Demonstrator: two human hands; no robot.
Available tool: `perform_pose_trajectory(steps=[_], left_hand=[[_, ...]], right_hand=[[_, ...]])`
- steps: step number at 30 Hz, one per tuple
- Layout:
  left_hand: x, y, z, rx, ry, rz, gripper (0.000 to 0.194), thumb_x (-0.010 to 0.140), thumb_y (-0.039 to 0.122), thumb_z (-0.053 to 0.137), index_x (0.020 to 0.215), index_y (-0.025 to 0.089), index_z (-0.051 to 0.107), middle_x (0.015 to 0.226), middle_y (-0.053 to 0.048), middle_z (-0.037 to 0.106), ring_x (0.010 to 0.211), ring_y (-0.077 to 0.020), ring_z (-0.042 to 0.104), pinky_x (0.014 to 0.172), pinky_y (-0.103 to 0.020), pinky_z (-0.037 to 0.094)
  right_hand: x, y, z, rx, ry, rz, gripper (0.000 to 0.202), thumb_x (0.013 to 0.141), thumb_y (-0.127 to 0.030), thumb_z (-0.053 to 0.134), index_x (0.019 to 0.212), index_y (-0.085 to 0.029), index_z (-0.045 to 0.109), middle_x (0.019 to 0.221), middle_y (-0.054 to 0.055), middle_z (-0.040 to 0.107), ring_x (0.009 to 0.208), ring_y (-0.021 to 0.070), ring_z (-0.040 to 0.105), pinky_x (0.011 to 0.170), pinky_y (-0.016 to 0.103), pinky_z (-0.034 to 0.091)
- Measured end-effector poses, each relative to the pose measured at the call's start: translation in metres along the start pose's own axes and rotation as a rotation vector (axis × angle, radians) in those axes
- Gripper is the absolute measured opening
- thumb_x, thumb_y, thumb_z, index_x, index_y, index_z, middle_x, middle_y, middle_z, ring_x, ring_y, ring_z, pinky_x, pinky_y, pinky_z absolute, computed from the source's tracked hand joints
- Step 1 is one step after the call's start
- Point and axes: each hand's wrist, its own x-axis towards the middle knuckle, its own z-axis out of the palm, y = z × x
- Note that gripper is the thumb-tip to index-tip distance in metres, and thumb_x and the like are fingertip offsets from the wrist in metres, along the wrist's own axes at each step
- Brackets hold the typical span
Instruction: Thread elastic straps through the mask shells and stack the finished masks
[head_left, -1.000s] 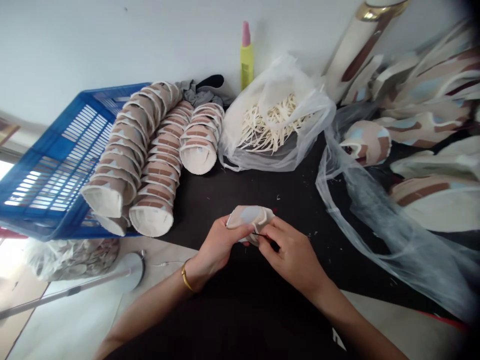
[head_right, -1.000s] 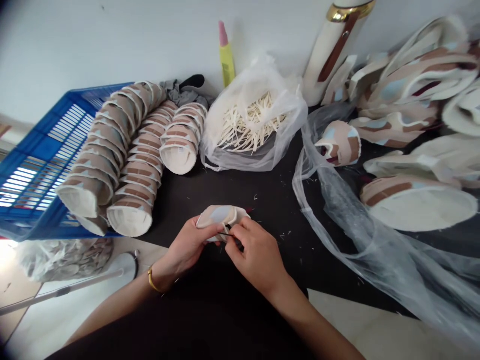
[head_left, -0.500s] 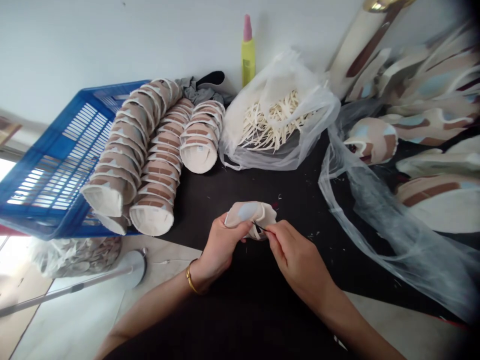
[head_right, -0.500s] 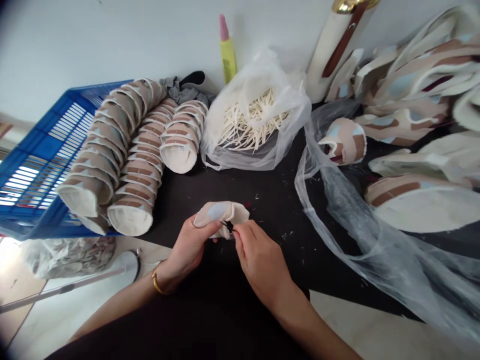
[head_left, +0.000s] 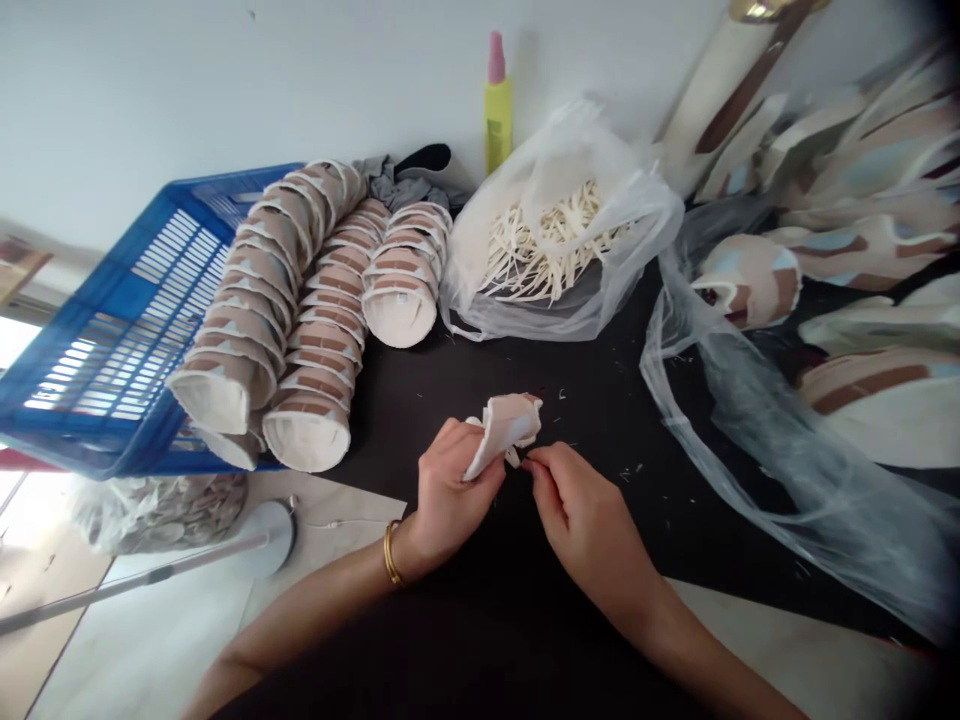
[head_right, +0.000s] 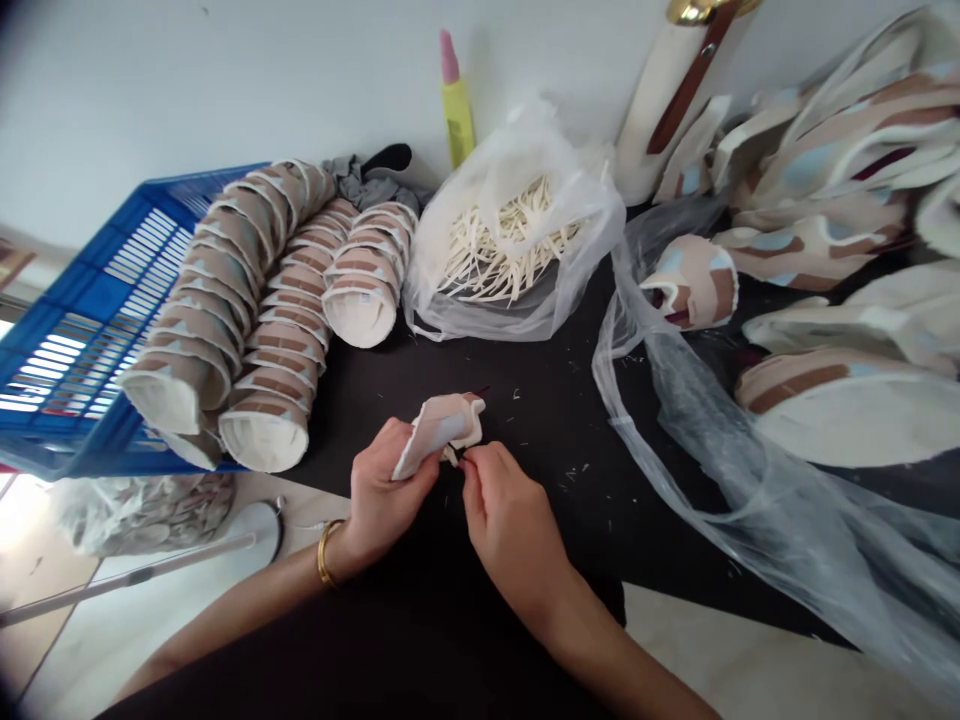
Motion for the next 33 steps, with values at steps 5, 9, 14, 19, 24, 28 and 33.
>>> perform_pose_trajectory(steps=[5,9,14,19,24,28,33], left_hand=[[0.003,-0.005,-0.006,0.199,-0.059,0.308,0.016,0.089,0.008,0.056,0.084,0.019,0.066,0.083,-0.005,0.067,0.076,-0.0173,0.054,0.068,-0.03,0.047],[-0.002,-0.007,0.0,0.185,-0.123,0.277,0.019,0.09,0.012,0.054,0.078,0.02,0.064,0.078,-0.005,0.065,0.074,-0.0174,0.053,0.067,-0.03,0.047],[-0.003,-0.017,-0.004,0.29,-0.065,0.233,0.017,0.09,0.009,0.054,0.08,0.019,0.065,0.077,-0.005,0.064,0.075,-0.0183,0.051,0.07,-0.031,0.045],[0.005,-0.024,-0.022,0.533,-0.129,0.466,0.027,0.087,0.007,0.058,0.106,0.024,0.068,0.096,-0.005,0.07,0.082,-0.019,0.053,0.069,-0.029,0.044],[0.007,-0.02,-0.026,0.461,-0.171,0.641,0.026,0.09,0.011,0.06,0.108,0.027,0.069,0.093,-0.003,0.07,0.077,-0.0159,0.055,0.068,-0.028,0.042],[0.007,-0.018,-0.025,0.376,-0.181,0.568,0.024,0.091,0.015,0.059,0.103,0.031,0.073,0.088,-0.003,0.068,0.072,-0.0149,0.056,0.065,-0.027,0.043],[0.005,-0.017,-0.025,0.397,-0.144,0.561,0.023,0.091,0.017,0.06,0.102,0.031,0.075,0.086,-0.004,0.069,0.072,-0.0154,0.056,0.065,-0.027,0.044]], right_hand=[[0.008,-0.003,0.006,0.337,-0.197,0.243,0.029,0.103,-0.036,0.035,0.086,-0.021,0.054,0.063,-0.003,0.05,0.051,0.0119,0.046,0.048,0.025,0.037],[0.011,-0.001,0.017,-0.057,0.038,-0.008,0.022,0.097,-0.022,0.037,0.08,-0.021,0.05,0.077,0.004,0.059,0.062,0.0155,0.055,0.058,0.029,0.041],[0.003,-0.005,-0.007,-0.364,-0.094,-0.071,0.025,0.099,-0.018,0.038,0.081,-0.02,0.055,0.076,0.003,0.061,0.058,0.0159,0.059,0.052,0.029,0.036],[0.015,-0.016,-0.054,-0.22,0.064,-0.164,0.01,0.097,-0.026,0.055,0.091,-0.022,0.061,0.081,0.001,0.066,0.07,0.0154,0.064,0.064,0.028,0.047],[0.051,-0.024,-0.056,-0.191,-0.133,-0.289,0.016,0.094,-0.019,0.057,0.103,-0.024,0.069,0.1,0.002,0.073,0.086,0.0165,0.068,0.075,0.027,0.05],[0.064,-0.02,-0.05,-0.408,-0.266,-0.25,0.014,0.089,-0.022,0.063,0.092,-0.026,0.075,0.083,-0.001,0.069,0.072,0.0145,0.065,0.061,0.026,0.042],[0.064,-0.016,-0.046,-0.432,-0.318,-0.253,0.013,0.092,-0.026,0.063,0.087,-0.026,0.075,0.08,-0.001,0.065,0.068,0.0129,0.062,0.059,0.026,0.04]])
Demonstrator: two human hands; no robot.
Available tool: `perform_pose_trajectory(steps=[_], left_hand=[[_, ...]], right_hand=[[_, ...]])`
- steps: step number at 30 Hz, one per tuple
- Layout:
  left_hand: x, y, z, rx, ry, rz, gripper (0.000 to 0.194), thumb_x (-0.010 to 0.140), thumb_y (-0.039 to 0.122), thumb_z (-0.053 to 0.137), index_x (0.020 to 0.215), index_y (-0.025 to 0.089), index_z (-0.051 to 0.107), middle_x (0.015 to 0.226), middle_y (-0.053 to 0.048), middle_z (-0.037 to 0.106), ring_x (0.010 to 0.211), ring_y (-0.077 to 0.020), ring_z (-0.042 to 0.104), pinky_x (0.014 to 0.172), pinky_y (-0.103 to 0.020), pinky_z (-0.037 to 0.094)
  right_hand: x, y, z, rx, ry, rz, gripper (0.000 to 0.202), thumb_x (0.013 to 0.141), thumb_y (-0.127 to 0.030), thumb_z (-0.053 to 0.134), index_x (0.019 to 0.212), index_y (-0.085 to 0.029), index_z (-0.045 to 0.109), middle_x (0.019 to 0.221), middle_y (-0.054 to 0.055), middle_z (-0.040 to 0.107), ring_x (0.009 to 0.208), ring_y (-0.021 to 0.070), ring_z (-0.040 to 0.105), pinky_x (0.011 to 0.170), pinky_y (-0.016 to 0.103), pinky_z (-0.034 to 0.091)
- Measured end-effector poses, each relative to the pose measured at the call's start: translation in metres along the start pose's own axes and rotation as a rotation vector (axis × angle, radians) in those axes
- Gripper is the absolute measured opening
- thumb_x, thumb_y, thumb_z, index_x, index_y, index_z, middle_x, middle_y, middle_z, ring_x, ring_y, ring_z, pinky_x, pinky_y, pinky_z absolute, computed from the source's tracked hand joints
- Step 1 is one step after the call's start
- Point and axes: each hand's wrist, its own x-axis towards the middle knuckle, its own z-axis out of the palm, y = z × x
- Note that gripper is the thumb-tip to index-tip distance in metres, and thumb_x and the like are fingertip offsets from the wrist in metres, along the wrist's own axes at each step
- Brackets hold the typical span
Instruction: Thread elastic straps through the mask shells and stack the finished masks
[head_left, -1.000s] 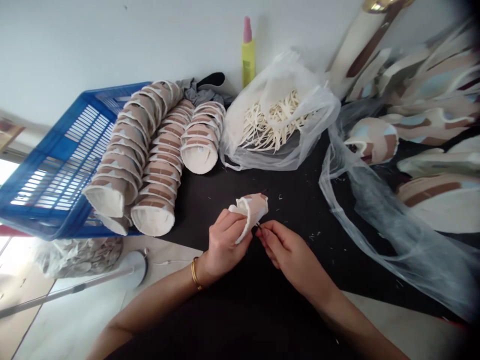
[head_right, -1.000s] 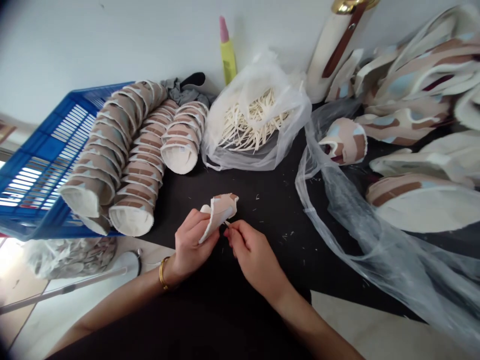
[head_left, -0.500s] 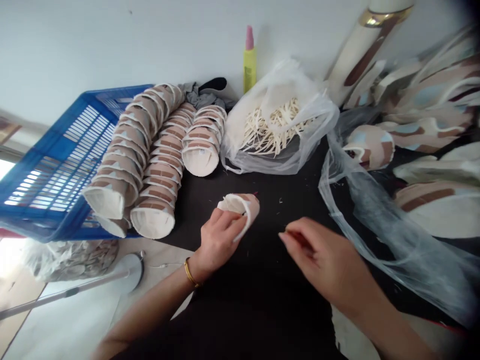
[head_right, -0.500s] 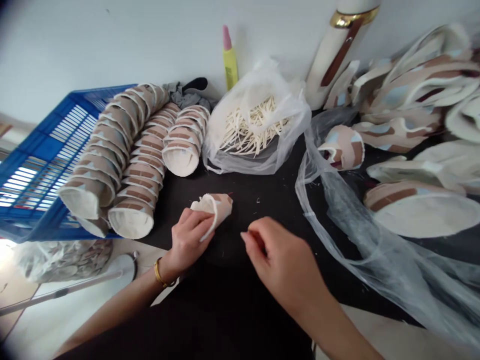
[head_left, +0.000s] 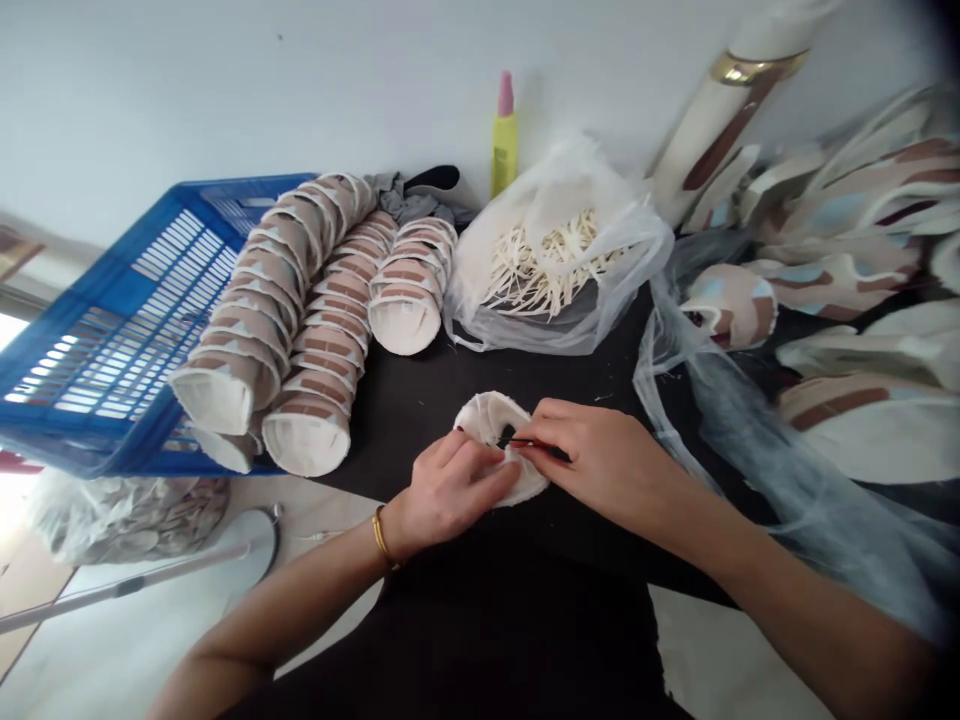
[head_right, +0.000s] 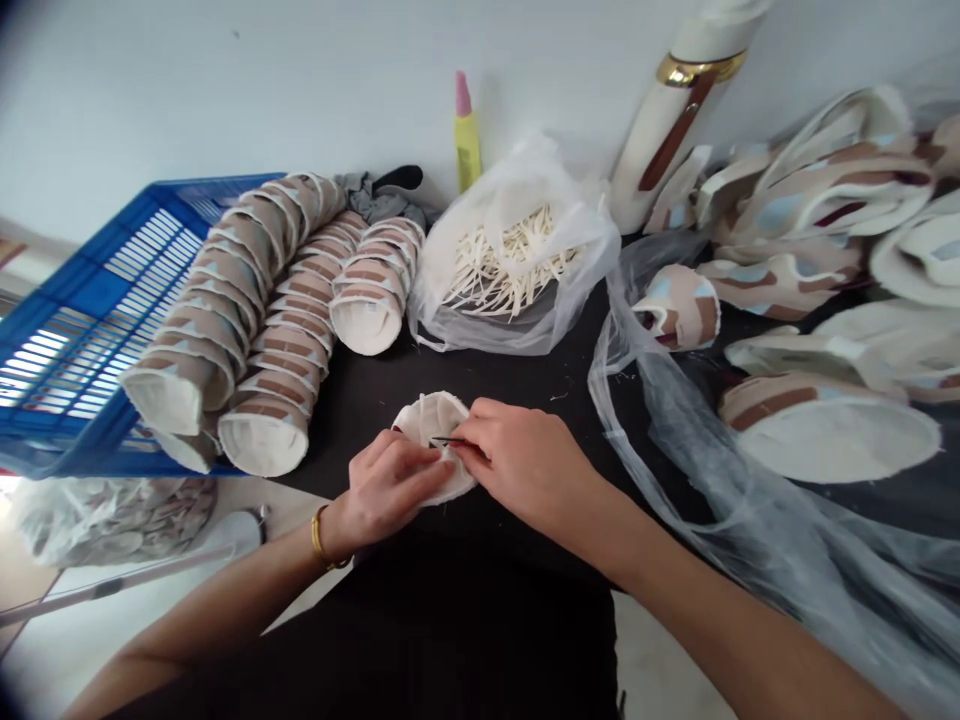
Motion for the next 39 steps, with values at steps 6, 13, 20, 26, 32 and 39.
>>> perform_pose_trajectory(steps=[6,13,20,26,32,39], left_hand=[[0.011,0.005,0.007,-0.346,0.086,-0.466,0.012,0.085,0.019,0.065,0.092,0.024,0.074,0.088,-0.005,0.069,0.082,-0.018,0.06,0.073,-0.029,0.048],[0.022,0.007,0.017,-1.125,0.18,-1.266,0.025,0.079,0.036,0.074,0.093,0.015,0.071,0.076,0.0,0.065,0.06,-0.0112,0.052,0.046,-0.02,0.037],[0.018,0.014,0.02,-0.996,0.227,-1.228,0.024,0.076,0.036,0.077,0.088,0.016,0.073,0.074,0.001,0.067,0.059,-0.01,0.052,0.05,-0.021,0.038],[0.017,0.016,0.02,-0.933,0.241,-1.219,0.019,0.076,0.03,0.076,0.091,0.018,0.074,0.077,0.0,0.07,0.067,-0.0128,0.059,0.063,-0.024,0.046],[0.013,0.015,0.022,-0.858,0.235,-1.158,0.015,0.08,0.027,0.072,0.091,0.018,0.072,0.073,0.002,0.064,0.066,-0.0107,0.053,0.065,-0.023,0.047],[0.017,0.017,0.021,-0.92,0.232,-1.173,0.017,0.079,0.026,0.071,0.095,0.02,0.074,0.077,0.002,0.068,0.064,-0.0106,0.055,0.065,-0.023,0.048]], right_hand=[[-0.008,-0.004,-0.011,0.249,0.284,0.031,0.016,0.099,-0.026,0.051,0.101,-0.022,0.067,0.097,0.003,0.07,0.085,0.0156,0.067,0.075,0.027,0.05],[-0.031,-0.009,0.025,0.248,0.274,0.085,0.018,0.101,-0.022,0.048,0.104,-0.023,0.066,0.088,0.0,0.072,0.075,0.0142,0.068,0.069,0.026,0.048],[-0.028,-0.015,0.052,0.147,0.317,0.11,0.021,0.1,-0.02,0.047,0.093,-0.021,0.067,0.086,0.002,0.072,0.072,0.0159,0.068,0.067,0.027,0.046],[-0.028,-0.021,0.057,0.021,0.386,0.089,0.022,0.099,-0.017,0.046,0.094,-0.017,0.068,0.084,0.005,0.073,0.069,0.0175,0.069,0.061,0.028,0.044],[-0.027,-0.026,0.063,-0.055,0.432,0.126,0.025,0.1,-0.017,0.044,0.093,-0.018,0.068,0.08,0.004,0.072,0.065,0.0159,0.067,0.057,0.028,0.04],[-0.03,-0.027,0.057,-0.074,0.445,0.077,0.023,0.1,-0.016,0.046,0.093,-0.016,0.068,0.08,0.004,0.07,0.064,0.0152,0.065,0.058,0.029,0.038]])
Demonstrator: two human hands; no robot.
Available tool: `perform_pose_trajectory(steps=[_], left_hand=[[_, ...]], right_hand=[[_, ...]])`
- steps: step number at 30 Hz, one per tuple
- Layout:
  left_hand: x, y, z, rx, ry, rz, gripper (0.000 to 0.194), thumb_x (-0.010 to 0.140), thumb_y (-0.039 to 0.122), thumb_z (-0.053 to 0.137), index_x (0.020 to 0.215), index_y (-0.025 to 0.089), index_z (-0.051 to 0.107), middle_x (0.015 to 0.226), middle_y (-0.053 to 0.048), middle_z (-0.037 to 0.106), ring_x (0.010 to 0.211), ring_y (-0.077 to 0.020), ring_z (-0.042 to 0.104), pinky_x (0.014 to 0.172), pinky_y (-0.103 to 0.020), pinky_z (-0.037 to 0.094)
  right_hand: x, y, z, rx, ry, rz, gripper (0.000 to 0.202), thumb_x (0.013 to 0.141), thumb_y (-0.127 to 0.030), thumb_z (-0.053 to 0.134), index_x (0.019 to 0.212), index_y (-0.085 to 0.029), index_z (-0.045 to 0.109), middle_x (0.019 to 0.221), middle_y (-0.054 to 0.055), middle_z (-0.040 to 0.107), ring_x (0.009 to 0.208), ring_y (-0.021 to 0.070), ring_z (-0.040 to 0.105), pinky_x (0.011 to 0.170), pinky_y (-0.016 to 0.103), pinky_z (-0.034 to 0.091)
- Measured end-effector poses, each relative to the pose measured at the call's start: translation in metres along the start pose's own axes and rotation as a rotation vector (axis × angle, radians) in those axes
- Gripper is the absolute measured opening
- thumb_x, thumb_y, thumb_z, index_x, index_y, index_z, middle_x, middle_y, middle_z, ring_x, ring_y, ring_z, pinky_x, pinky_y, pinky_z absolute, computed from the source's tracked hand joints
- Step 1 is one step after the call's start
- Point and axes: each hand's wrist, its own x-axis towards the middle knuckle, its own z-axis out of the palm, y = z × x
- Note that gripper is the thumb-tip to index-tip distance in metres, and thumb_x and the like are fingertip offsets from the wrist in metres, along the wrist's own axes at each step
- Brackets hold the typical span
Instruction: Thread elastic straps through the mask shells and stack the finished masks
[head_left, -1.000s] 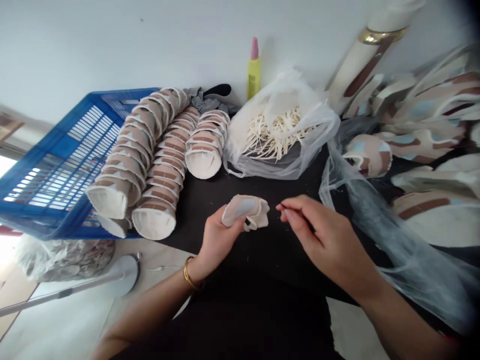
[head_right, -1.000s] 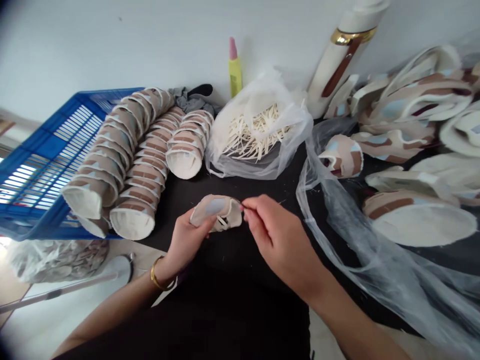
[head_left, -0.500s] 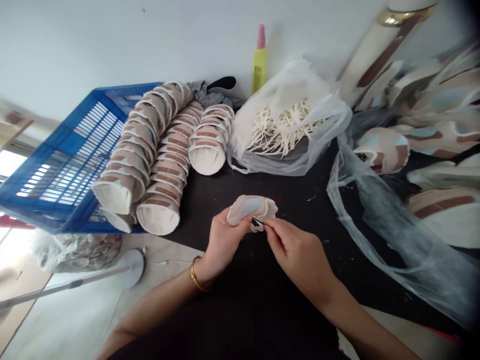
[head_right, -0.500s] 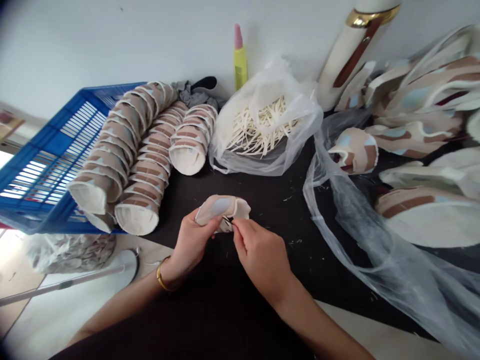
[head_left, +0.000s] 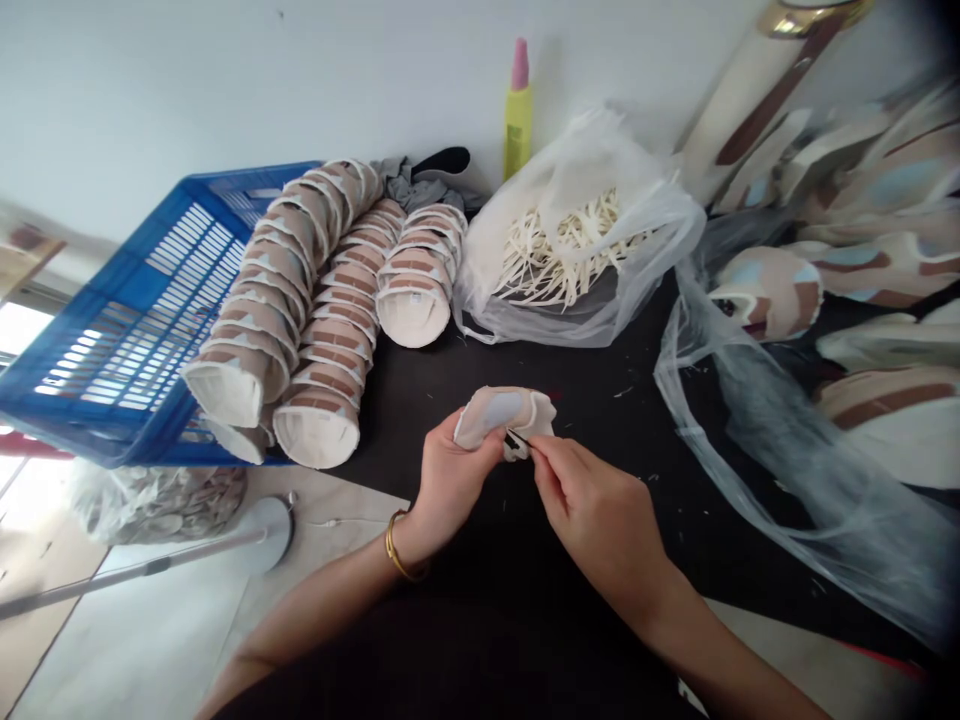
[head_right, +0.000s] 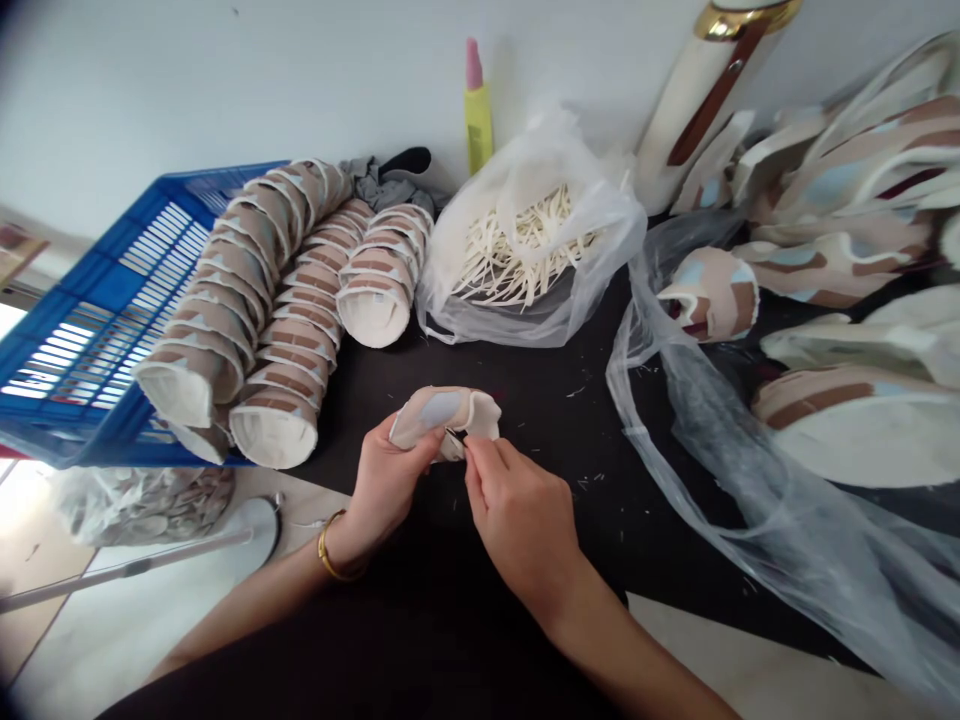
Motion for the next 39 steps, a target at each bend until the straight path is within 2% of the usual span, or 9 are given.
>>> perform_pose_trajectory(steps=[5,10,16,20,23,25,28,31,39], left_hand=[[0.0,0.0,0.001,-0.003,0.005,0.046,0.018,0.079,0.023,0.07,0.096,0.018,0.073,0.083,0.0,0.069,0.072,-0.0123,0.058,0.071,-0.025,0.049],[-0.004,0.001,0.0,0.107,0.005,0.109,0.004,0.079,0.02,0.068,0.081,0.017,0.067,0.073,0.002,0.061,0.066,-0.0109,0.051,0.064,-0.023,0.043],[-0.012,0.001,0.005,0.287,-0.009,0.269,0.019,0.08,0.019,0.067,0.064,0.018,0.057,0.069,0.002,0.052,0.065,-0.0103,0.047,0.06,-0.023,0.038],[0.001,-0.003,0.003,0.153,0.048,0.123,0.01,0.079,0.025,0.07,0.075,0.017,0.064,0.068,0.003,0.055,0.062,-0.0097,0.046,0.056,-0.022,0.038],[0.011,-0.003,0.0,-0.068,0.059,-0.054,0.017,0.076,0.03,0.073,0.084,0.016,0.068,0.066,0.003,0.056,0.055,-0.0086,0.043,0.047,-0.021,0.034],[0.013,-0.001,0.0,-0.171,0.037,-0.103,0.022,0.074,0.031,0.077,0.088,0.016,0.069,0.067,0.003,0.058,0.055,-0.0085,0.045,0.045,-0.02,0.033],[0.009,0.0,0.003,-0.226,0.01,-0.1,0.026,0.072,0.031,0.08,0.091,0.016,0.071,0.073,0.002,0.063,0.059,-0.0083,0.049,0.047,-0.019,0.036],[0.003,-0.003,0.006,-0.249,-0.023,-0.091,0.026,0.074,0.032,0.079,0.093,0.016,0.072,0.077,0.001,0.065,0.062,-0.0087,0.052,0.051,-0.019,0.039],[0.0,0.0,0.009,-0.257,-0.045,-0.08,0.022,0.074,0.029,0.079,0.09,0.017,0.074,0.071,0.002,0.064,0.059,-0.0079,0.05,0.051,-0.02,0.037]], right_hand=[[0.0,0.001,-0.001,-0.083,0.016,-0.031,0.024,0.1,-0.017,0.047,0.089,-0.016,0.069,0.07,0.0,0.063,0.059,0.0141,0.061,0.055,0.029,0.035],[-0.001,-0.003,0.002,-0.201,0.047,-0.069,0.022,0.098,-0.014,0.048,0.088,-0.017,0.067,0.066,-0.001,0.058,0.057,0.014,0.058,0.054,0.029,0.033],[0.004,-0.007,0.008,-0.287,0.022,-0.055,0.024,0.096,-0.01,0.047,0.078,-0.017,0.062,0.067,0.001,0.06,0.056,0.0154,0.059,0.051,0.029,0.031],[0.002,-0.005,-0.005,-0.228,0.001,-0.004,0.024,0.098,-0.016,0.047,0.081,-0.017,0.063,0.068,0.0,0.063,0.055,0.0147,0.061,0.049,0.029,0.031],[0.001,-0.004,-0.013,-0.179,0.024,0.02,0.021,0.1,-0.018,0.048,0.093,-0.017,0.068,0.076,0.001,0.069,0.062,0.0149,0.065,0.053,0.028,0.035],[0.003,0.0,-0.012,-0.024,0.022,0.062,0.019,0.1,-0.021,0.05,0.101,-0.017,0.069,0.084,0.001,0.072,0.069,0.0148,0.067,0.059,0.026,0.04],[0.011,0.006,-0.002,0.263,-0.033,0.216,0.018,0.098,-0.029,0.057,0.096,-0.019,0.071,0.082,0.001,0.073,0.067,0.0134,0.066,0.061,0.025,0.043],[0.017,0.01,0.008,0.413,-0.069,0.301,0.014,0.093,-0.029,0.062,0.087,-0.02,0.071,0.073,-0.001,0.07,0.061,0.0121,0.062,0.058,0.023,0.042],[0.014,0.003,0.014,0.343,0.033,0.251,0.016,0.092,-0.022,0.06,0.076,-0.018,0.063,0.062,-0.004,0.06,0.053,0.0089,0.052,0.054,0.022,0.037]])
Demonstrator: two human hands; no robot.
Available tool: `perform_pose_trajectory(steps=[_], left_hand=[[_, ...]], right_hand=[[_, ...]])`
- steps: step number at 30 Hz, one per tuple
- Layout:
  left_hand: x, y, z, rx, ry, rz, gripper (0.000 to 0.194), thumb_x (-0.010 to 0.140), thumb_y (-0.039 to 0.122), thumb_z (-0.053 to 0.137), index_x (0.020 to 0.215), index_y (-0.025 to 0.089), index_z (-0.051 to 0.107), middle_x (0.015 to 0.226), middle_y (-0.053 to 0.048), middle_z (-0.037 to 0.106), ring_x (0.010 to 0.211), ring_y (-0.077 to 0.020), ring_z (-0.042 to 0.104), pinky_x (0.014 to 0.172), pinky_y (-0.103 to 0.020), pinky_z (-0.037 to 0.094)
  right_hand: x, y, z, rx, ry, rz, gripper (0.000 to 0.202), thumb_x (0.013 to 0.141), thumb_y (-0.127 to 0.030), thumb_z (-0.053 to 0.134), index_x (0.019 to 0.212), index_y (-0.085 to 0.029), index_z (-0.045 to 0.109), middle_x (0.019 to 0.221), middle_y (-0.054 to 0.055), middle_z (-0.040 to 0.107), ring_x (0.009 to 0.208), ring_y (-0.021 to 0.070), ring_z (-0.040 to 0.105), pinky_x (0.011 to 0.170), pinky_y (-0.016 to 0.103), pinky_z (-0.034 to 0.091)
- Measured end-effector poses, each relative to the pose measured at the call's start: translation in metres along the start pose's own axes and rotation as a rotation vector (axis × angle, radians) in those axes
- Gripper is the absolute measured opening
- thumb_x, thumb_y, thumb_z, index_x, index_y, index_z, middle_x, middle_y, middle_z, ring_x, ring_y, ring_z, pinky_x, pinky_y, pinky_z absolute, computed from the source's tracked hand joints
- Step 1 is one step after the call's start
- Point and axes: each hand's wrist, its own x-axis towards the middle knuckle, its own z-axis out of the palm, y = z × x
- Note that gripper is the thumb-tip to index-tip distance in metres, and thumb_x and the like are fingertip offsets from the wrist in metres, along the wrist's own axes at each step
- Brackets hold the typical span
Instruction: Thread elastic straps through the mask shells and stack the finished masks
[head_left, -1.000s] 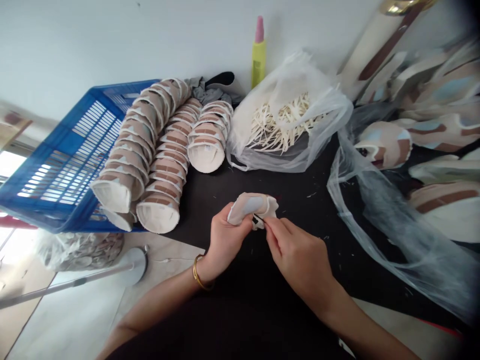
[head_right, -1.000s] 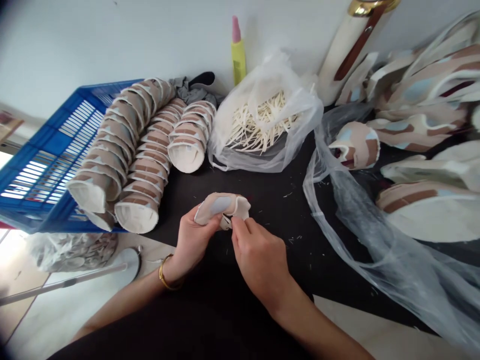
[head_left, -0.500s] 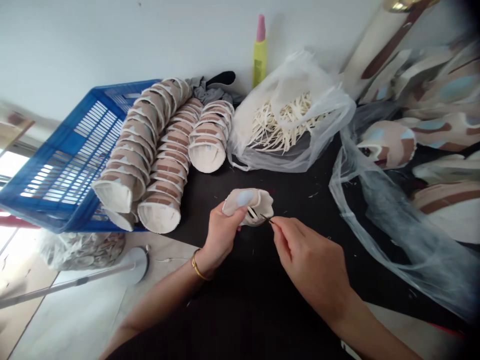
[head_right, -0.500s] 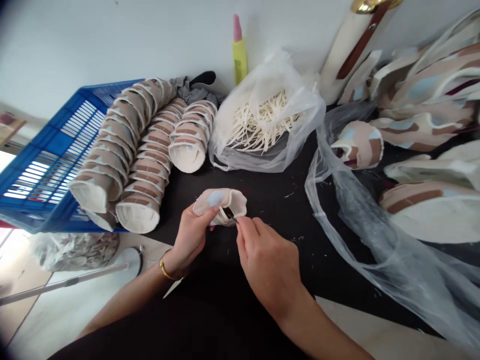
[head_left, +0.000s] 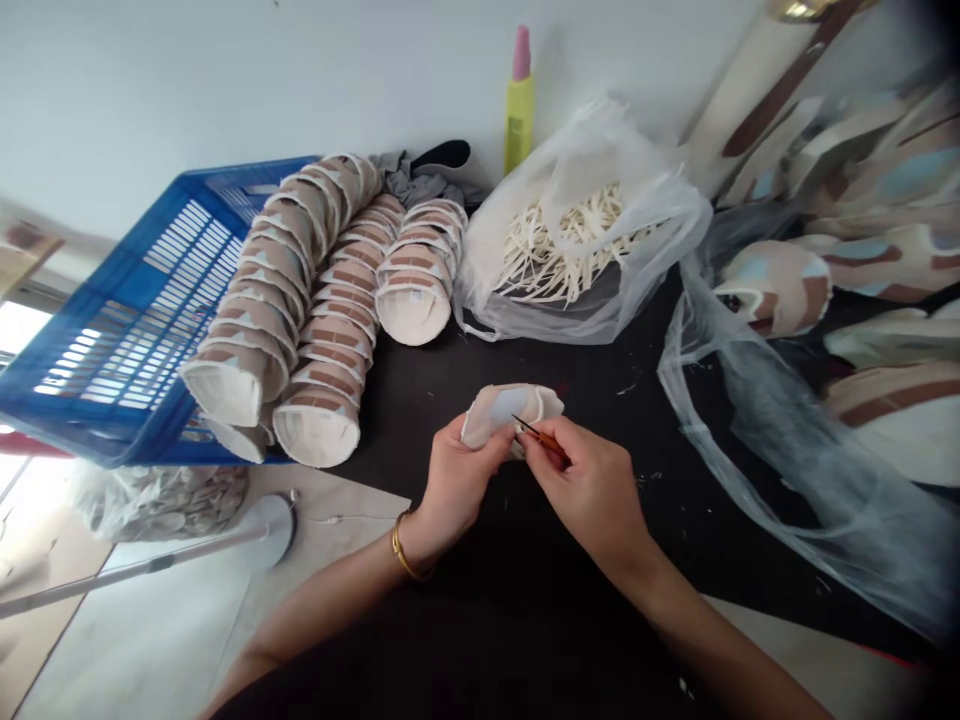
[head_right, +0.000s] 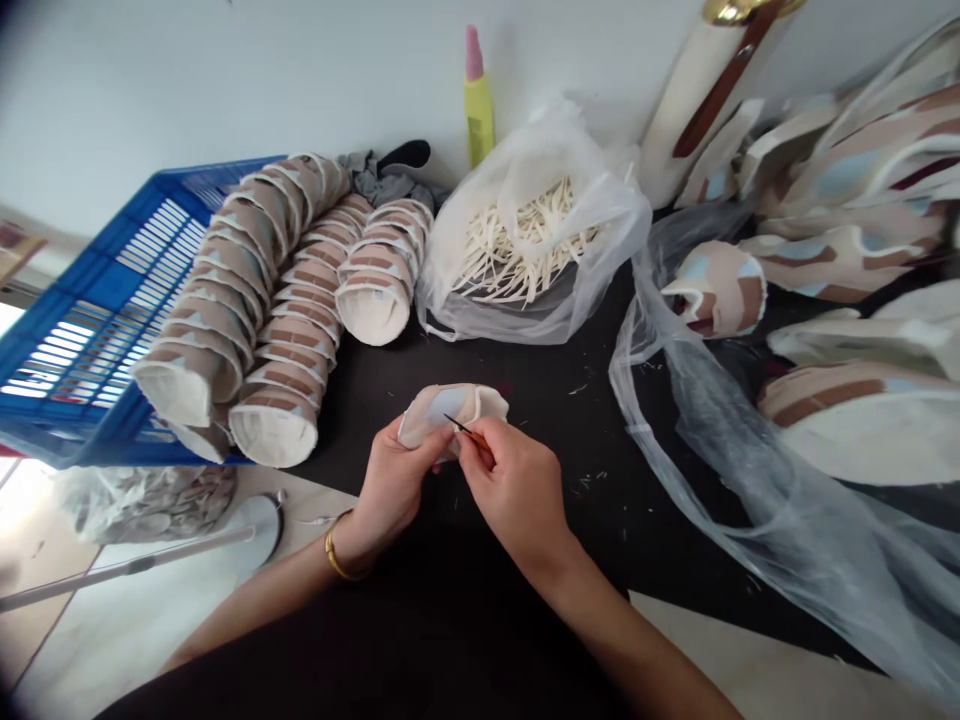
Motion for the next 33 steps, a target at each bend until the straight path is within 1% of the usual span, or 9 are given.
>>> perform_pose_trajectory(steps=[3,7,12,16,21,25,28,30,33], left_hand=[[-0.001,0.0,0.003,-0.014,-0.001,0.01,0.018,0.073,0.025,0.078,0.089,0.018,0.074,0.069,0.003,0.063,0.057,-0.0073,0.048,0.052,-0.02,0.036],[0.0,0.0,0.003,-0.022,-0.022,-0.033,0.018,0.074,0.029,0.079,0.083,0.016,0.072,0.068,0.003,0.062,0.058,-0.0076,0.047,0.052,-0.02,0.038],[0.0,0.004,0.001,-0.048,-0.036,-0.078,0.025,0.074,0.035,0.08,0.086,0.015,0.07,0.074,0.001,0.063,0.061,-0.0091,0.05,0.051,-0.021,0.038],[-0.003,0.005,0.0,-0.03,-0.035,-0.09,0.024,0.071,0.032,0.081,0.081,0.015,0.068,0.07,0.002,0.06,0.06,-0.0087,0.048,0.053,-0.021,0.037],[-0.005,0.003,0.003,-0.045,0.018,-0.102,0.024,0.068,0.029,0.083,0.081,0.014,0.069,0.066,0.003,0.06,0.057,-0.0073,0.046,0.053,-0.021,0.035],[-0.004,0.004,0.005,-0.083,0.04,-0.097,0.024,0.066,0.025,0.084,0.083,0.015,0.071,0.069,0.002,0.065,0.059,-0.008,0.051,0.057,-0.021,0.04],[-0.003,0.005,0.005,-0.09,0.046,-0.077,0.023,0.067,0.024,0.083,0.085,0.016,0.073,0.071,0.002,0.067,0.062,-0.0092,0.055,0.062,-0.022,0.045],[-0.002,0.004,0.005,-0.08,0.06,-0.062,0.021,0.068,0.024,0.083,0.085,0.017,0.074,0.072,0.002,0.068,0.064,-0.0099,0.057,0.064,-0.023,0.046],[0.0,0.003,0.004,-0.062,0.081,-0.049,0.022,0.069,0.026,0.083,0.087,0.017,0.074,0.074,0.001,0.07,0.065,-0.0111,0.06,0.064,-0.024,0.047]], right_hand=[[-0.003,-0.002,-0.001,-0.037,0.023,-0.02,0.015,0.091,-0.02,0.06,0.076,-0.018,0.062,0.062,-0.004,0.058,0.054,0.0088,0.052,0.055,0.022,0.038],[-0.008,-0.004,-0.008,-0.014,0.021,-0.053,0.016,0.091,-0.019,0.06,0.075,-0.019,0.061,0.059,-0.005,0.053,0.051,0.0077,0.048,0.054,0.021,0.037],[-0.009,0.001,-0.011,0.048,-0.016,-0.052,0.013,0.094,-0.02,0.059,0.081,-0.019,0.063,0.065,-0.004,0.058,0.055,0.0085,0.052,0.056,0.021,0.04],[-0.006,0.005,-0.008,0.04,-0.044,-0.015,0.012,0.094,-0.022,0.058,0.085,-0.019,0.064,0.067,-0.003,0.06,0.057,0.0097,0.053,0.058,0.022,0.041],[-0.003,0.005,-0.005,0.012,-0.054,0.009,0.017,0.093,-0.023,0.058,0.077,-0.019,0.062,0.061,-0.004,0.056,0.053,0.0098,0.049,0.054,0.023,0.037],[-0.004,0.006,-0.005,-0.001,-0.069,0.022,0.017,0.093,-0.023,0.058,0.077,-0.02,0.061,0.062,-0.003,0.057,0.054,0.0107,0.051,0.055,0.024,0.038],[-0.006,0.006,-0.008,0.021,-0.101,-0.009,0.013,0.096,-0.024,0.055,0.088,-0.019,0.064,0.073,-0.001,0.065,0.063,0.012,0.059,0.062,0.024,0.043],[-0.008,0.005,-0.011,0.012,-0.1,-0.051,0.015,0.099,-0.024,0.051,0.096,-0.018,0.064,0.081,0.001,0.068,0.069,0.0124,0.063,0.066,0.024,0.045],[-0.011,0.005,-0.015,-0.092,-0.077,-0.114,0.02,0.101,-0.022,0.047,0.092,-0.018,0.064,0.079,0.001,0.067,0.068,0.0123,0.062,0.065,0.024,0.043]])
